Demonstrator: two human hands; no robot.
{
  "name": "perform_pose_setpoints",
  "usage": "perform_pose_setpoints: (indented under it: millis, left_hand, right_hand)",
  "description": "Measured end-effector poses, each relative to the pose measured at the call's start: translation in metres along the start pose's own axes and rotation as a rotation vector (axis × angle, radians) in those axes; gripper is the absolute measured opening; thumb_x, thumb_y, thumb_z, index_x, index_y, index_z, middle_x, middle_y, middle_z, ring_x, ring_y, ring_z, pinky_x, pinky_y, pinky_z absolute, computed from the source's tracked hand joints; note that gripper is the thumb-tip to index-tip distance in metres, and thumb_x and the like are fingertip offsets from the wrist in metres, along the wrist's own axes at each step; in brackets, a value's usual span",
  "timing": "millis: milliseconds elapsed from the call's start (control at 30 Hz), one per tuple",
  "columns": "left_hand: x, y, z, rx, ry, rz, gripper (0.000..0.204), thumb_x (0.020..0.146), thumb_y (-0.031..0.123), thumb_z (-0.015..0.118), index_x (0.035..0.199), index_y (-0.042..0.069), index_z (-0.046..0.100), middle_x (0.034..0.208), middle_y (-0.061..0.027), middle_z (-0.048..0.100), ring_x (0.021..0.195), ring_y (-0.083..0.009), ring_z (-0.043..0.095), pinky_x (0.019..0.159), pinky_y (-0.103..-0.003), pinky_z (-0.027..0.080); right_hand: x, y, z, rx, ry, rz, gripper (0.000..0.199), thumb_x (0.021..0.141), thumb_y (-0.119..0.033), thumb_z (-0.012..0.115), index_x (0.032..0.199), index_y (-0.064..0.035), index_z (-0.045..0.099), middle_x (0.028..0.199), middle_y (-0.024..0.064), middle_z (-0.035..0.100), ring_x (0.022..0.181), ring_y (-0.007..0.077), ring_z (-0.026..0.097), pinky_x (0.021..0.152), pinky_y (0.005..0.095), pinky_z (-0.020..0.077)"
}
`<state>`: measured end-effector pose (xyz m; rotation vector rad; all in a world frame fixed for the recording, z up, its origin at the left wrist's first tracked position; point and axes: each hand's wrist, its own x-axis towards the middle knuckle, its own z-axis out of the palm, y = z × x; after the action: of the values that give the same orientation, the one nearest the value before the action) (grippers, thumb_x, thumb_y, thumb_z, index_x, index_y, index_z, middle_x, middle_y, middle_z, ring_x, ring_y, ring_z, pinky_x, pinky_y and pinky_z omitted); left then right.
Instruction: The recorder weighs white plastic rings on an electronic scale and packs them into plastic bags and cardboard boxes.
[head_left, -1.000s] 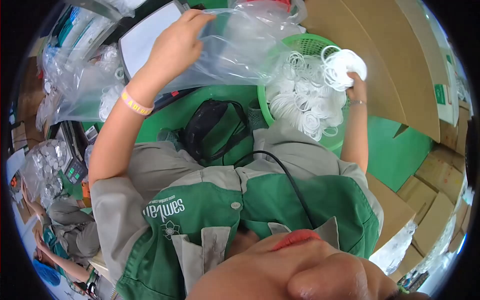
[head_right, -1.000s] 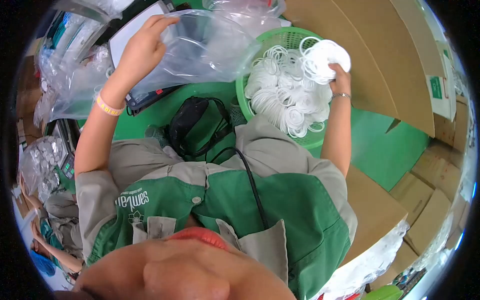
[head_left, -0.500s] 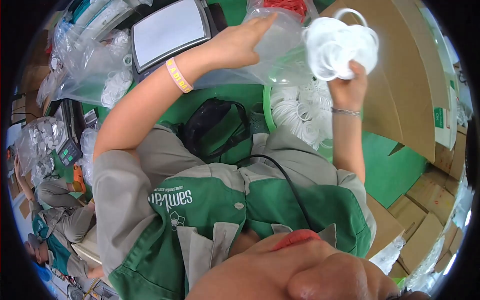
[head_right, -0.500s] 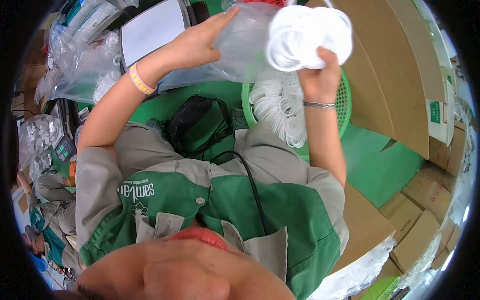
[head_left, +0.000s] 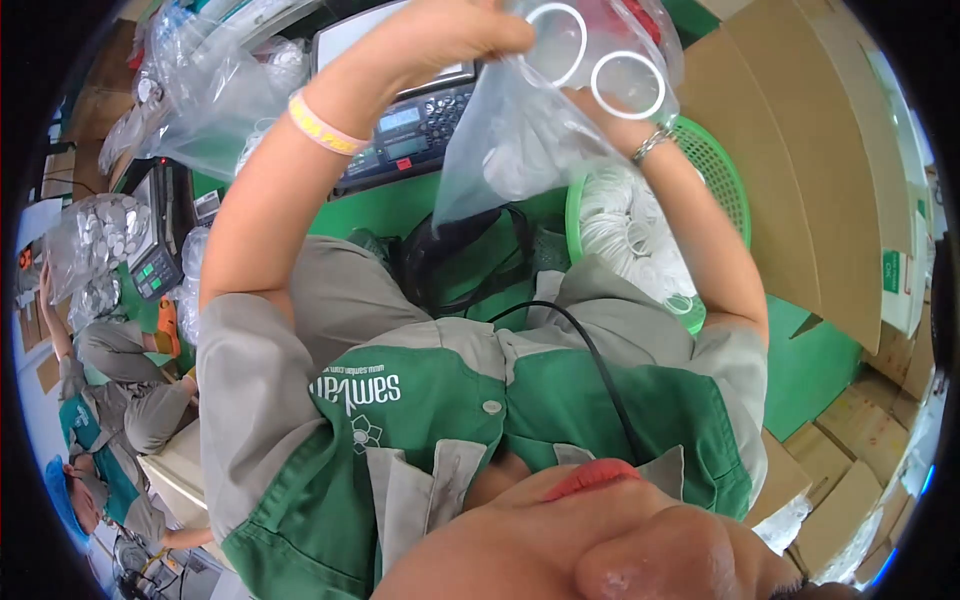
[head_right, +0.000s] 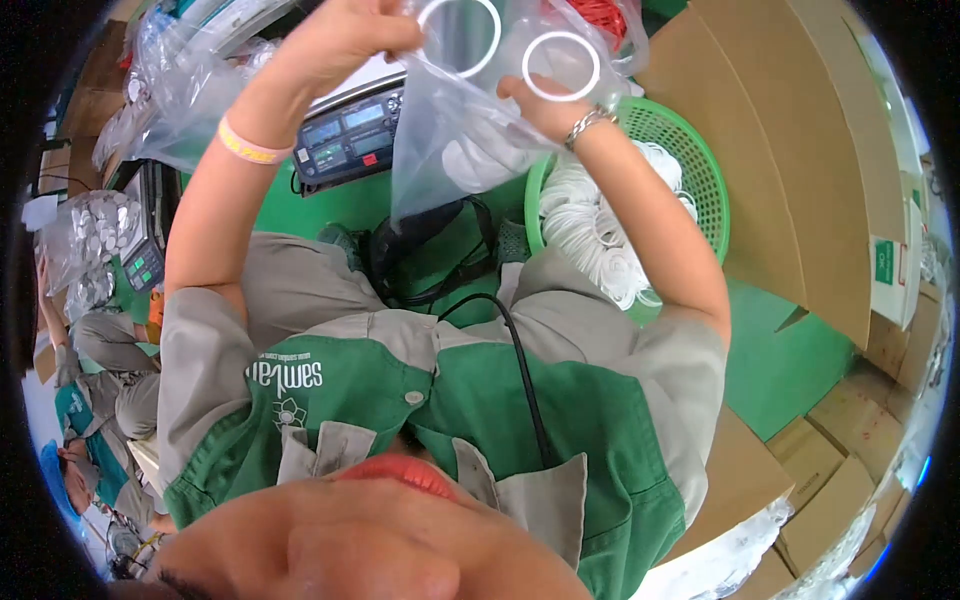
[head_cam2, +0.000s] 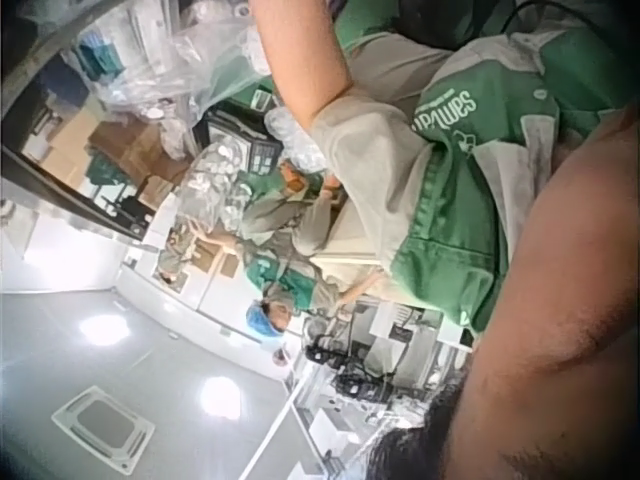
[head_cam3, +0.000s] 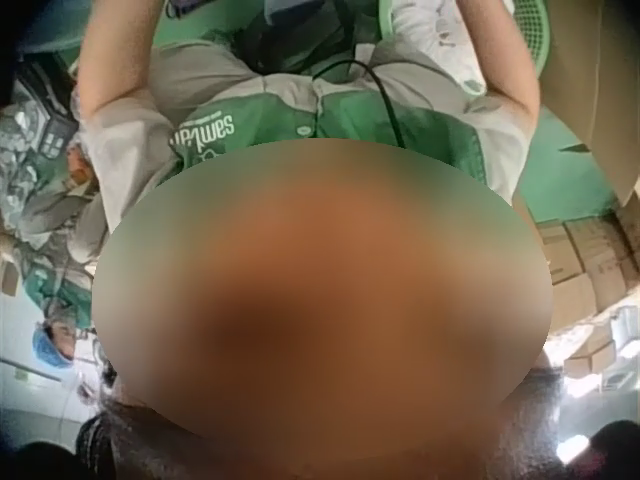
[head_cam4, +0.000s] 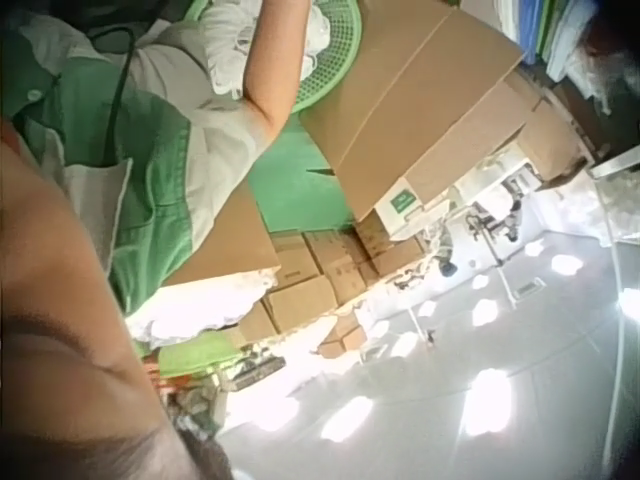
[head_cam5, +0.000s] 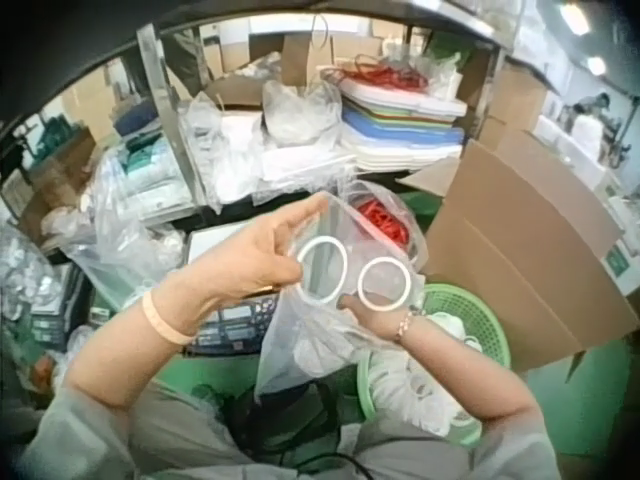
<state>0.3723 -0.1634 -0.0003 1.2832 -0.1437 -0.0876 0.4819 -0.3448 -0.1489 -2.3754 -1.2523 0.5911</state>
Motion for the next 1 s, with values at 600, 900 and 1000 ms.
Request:
perform_pose_setpoints:
  millis: [600, 900, 1000]
  left_hand:
    - [-0.068, 0.112, -0.143, 0.708, 0.663, 0.689, 0.061, 0.064, -0.011, 0.043, 0.125, -0.002, 0.042, 0.114, -0.0063, 0.052, 0.09, -0.0116, 0.052, 0.073, -0.018, 0.04]
    - [-0.052, 0.06, -0.193, 0.873, 0.898, 0.461, 0.049, 0.071, -0.002, 0.046, 0.117, 0.011, 0.053, 0.062, -0.0061, 0.056, 0.047, -0.0122, 0.043, 0.048, -0.027, 0.038]
    - [-0.042, 0.064, -0.176, 0.982, 0.973, 0.202, 0.041, 0.075, 0.005, 0.05, 0.115, 0.011, 0.055, 0.064, -0.0068, 0.057, 0.051, -0.0109, 0.046, 0.049, -0.026, 0.039]
  right_hand:
    - [0.176, -0.176, -0.118, -0.732, 0.168, -0.414, 0.024, 0.072, -0.021, 0.052, 0.079, 0.0004, 0.062, 0.083, 0.0212, 0.061, 0.079, 0.0349, 0.059, 0.07, 0.0402, 0.0469]
    - [0.112, -0.188, -0.103, 0.203, 0.185, -0.51, 0.018, 0.081, -0.012, 0.054, 0.092, 0.0003, 0.059, 0.081, 0.0066, 0.062, 0.074, 0.0129, 0.056, 0.066, 0.0259, 0.0454]
    - [0.057, -0.174, -0.119, 0.42, 0.284, -0.088, 0.017, 0.083, -0.013, 0.053, 0.095, -0.0007, 0.058, 0.086, 0.0057, 0.062, 0.077, 0.0134, 0.057, 0.067, 0.0251, 0.0453]
